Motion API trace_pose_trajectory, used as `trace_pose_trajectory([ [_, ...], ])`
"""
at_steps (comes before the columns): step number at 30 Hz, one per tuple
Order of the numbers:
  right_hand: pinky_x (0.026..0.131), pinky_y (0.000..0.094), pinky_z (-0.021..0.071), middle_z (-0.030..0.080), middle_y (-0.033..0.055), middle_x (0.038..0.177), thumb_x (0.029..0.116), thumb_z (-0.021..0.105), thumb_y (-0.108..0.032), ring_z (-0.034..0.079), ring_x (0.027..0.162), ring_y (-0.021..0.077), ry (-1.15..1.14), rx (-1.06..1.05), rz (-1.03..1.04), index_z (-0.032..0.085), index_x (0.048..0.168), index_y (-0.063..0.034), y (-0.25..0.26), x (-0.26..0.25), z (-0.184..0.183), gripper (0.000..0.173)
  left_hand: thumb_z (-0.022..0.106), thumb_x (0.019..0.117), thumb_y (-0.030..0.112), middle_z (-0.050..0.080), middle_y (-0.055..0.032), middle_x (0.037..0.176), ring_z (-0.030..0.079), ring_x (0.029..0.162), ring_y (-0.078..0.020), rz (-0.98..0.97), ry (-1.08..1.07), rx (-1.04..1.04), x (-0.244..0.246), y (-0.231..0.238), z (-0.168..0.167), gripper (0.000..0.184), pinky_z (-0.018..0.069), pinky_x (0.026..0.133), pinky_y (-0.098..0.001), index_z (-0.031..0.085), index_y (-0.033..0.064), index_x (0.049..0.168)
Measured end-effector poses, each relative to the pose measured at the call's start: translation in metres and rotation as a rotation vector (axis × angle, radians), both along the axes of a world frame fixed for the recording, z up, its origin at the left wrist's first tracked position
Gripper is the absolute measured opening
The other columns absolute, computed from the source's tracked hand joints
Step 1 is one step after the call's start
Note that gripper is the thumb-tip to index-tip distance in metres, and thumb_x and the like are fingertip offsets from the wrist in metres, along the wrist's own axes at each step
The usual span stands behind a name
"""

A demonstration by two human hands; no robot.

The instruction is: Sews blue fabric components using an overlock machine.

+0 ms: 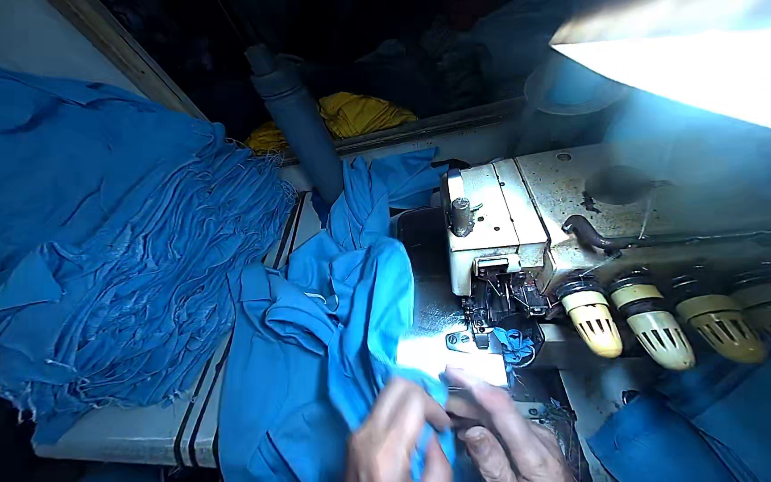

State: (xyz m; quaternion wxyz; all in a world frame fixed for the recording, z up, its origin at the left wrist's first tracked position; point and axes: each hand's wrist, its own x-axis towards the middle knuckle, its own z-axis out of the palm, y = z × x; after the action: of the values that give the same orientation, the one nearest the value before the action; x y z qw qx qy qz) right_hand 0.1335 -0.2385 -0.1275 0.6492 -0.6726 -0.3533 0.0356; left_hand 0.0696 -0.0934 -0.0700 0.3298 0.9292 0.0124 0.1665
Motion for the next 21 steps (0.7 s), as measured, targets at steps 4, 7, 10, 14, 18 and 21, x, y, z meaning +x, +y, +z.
trace_pose_trajectory([
  [4,0.076,0.0168,0.0575,0.076,0.0077,0.086,0.0968,0.059,-0.002,0.07,0.08,0.0008,-0.039,-0.03,-0.161,0.075,0.093,0.0039,-0.031,0.016,-0.007,0.018,0.065,0.0936,0.008,0.072,-0.0165,0.11,0.07,0.094,-0.0185,-0.041,0.072,0.005,-0.01,0.005,0.011,0.019,0.0589,0.077,-0.0297,0.075,0.0004,0.108],
  [7,0.068,0.0108,0.0552,0.074,-0.006,0.081,0.0939,0.061,0.001,0.064,0.073,-0.0094,0.059,-0.002,-0.323,0.075,0.092,0.0009,-0.061,0.025,-0.009,0.014,0.065,0.0908,0.028,0.062,-0.0104,0.143,0.069,0.094,-0.0121,0.085,-0.019,0.211,0.002,0.044,-0.011,0.049,0.0559,0.066,-0.026,0.065,0.013,0.138],
  [10,0.062,0.0127,0.0535,0.072,-0.0145,0.079,0.0919,0.063,0.005,0.062,0.066,-0.0075,0.258,0.095,-0.317,0.07,0.108,-0.0011,-0.069,0.017,-0.002,0.018,0.07,0.0867,0.024,0.073,-0.0051,0.119,0.071,0.101,-0.0066,0.032,-0.103,0.141,0.007,0.06,-0.037,0.045,0.0584,0.086,-0.0212,0.069,0.0102,0.13],
  [14,0.065,0.0181,0.0586,0.074,-0.0106,0.081,0.0895,0.062,0.008,0.068,0.068,-0.0014,0.4,0.157,-0.269,0.061,0.123,0.0056,-0.066,0.011,0.009,0.033,0.066,0.0903,0.015,0.073,0.0015,0.083,0.068,0.081,0.0017,-0.032,-0.21,0.133,0.007,0.072,-0.025,0.012,0.054,0.077,-0.0113,0.076,0.0087,0.09],
  [18,0.063,0.0164,0.0579,0.075,-0.0108,0.079,0.0891,0.062,0.008,0.069,0.068,-0.0018,0.408,0.211,-0.187,0.074,0.095,-0.0171,-0.07,0.014,0.005,0.028,0.066,0.0856,0.017,0.072,0.0106,0.079,0.067,0.077,0.0044,0.034,-0.196,0.128,0.009,0.095,0.009,0.011,0.0561,0.071,-0.0122,0.077,0.0164,0.083],
  [21,0.066,0.0155,0.0578,0.076,-0.0118,0.086,0.0924,0.062,0.004,0.069,0.073,-0.0028,0.393,0.258,-0.093,0.075,0.102,-0.0178,-0.066,0.008,0.016,0.027,0.071,0.0838,0.013,0.073,0.0075,0.089,0.068,0.078,0.0003,0.138,-0.289,-0.014,0.011,0.094,0.02,0.015,0.0585,0.071,-0.015,0.077,0.0119,0.097],
])
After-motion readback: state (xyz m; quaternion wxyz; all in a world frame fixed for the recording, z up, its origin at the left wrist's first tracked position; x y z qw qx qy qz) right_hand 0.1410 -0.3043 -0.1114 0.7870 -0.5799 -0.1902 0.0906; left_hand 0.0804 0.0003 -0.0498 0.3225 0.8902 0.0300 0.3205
